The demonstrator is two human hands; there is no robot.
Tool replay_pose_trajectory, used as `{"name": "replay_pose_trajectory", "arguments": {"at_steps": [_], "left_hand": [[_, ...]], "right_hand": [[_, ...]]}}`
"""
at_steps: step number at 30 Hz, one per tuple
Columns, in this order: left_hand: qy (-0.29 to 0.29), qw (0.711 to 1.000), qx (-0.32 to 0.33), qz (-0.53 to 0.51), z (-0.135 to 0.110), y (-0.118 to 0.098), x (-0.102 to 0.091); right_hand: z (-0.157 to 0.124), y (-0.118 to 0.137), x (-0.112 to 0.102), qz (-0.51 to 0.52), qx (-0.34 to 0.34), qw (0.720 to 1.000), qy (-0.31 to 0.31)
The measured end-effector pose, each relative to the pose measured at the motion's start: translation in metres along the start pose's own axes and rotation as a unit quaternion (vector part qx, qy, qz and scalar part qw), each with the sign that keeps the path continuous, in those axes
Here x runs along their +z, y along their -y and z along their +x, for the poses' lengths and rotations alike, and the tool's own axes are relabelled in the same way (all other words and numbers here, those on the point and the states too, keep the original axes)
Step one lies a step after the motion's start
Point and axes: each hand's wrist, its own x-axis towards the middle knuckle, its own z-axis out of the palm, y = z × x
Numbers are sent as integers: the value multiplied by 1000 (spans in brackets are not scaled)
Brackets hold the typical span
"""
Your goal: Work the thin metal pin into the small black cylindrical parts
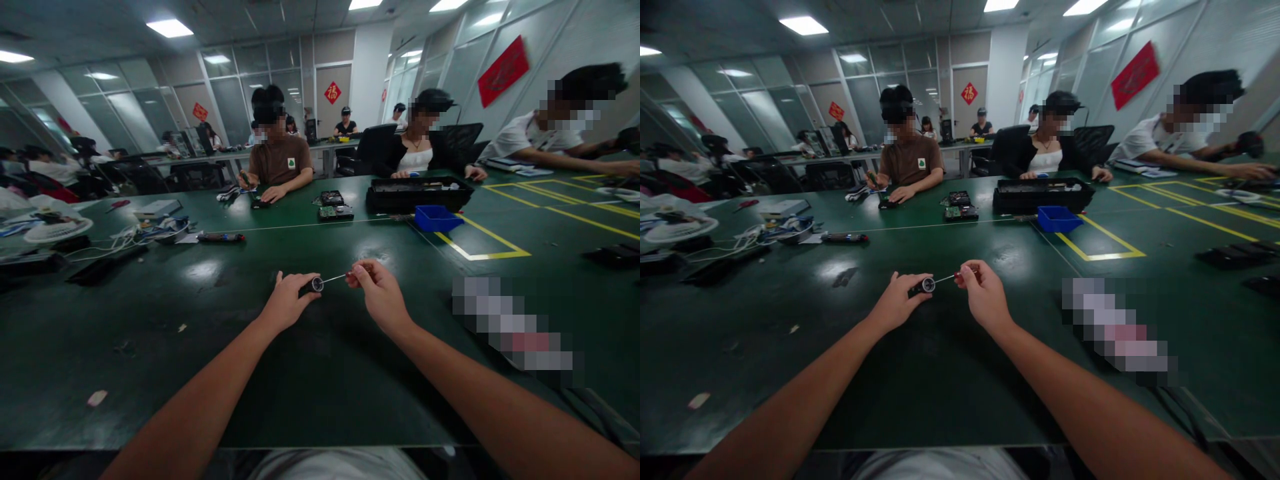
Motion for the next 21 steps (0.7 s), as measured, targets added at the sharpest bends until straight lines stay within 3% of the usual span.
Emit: {"name": "replay_pose_trajectory", "arguments": {"at_steps": [6,10,16,21], "left_hand": [[-5,1000,13,-11,-1,-1,-2],[-11,999,29,-31,-3,-2,-2],[-16,999,24,-28,-3,1,0],[-14,999,25,-30,-2,-1,-1]], "right_hand": [[-1,7,-1,-19,3,1000,-1],[-4,18,-5,-153,2,988,5],[-8,18,-6,-187,-95,976,57],[-6,17,-7,-251,-50,965,59]]}}
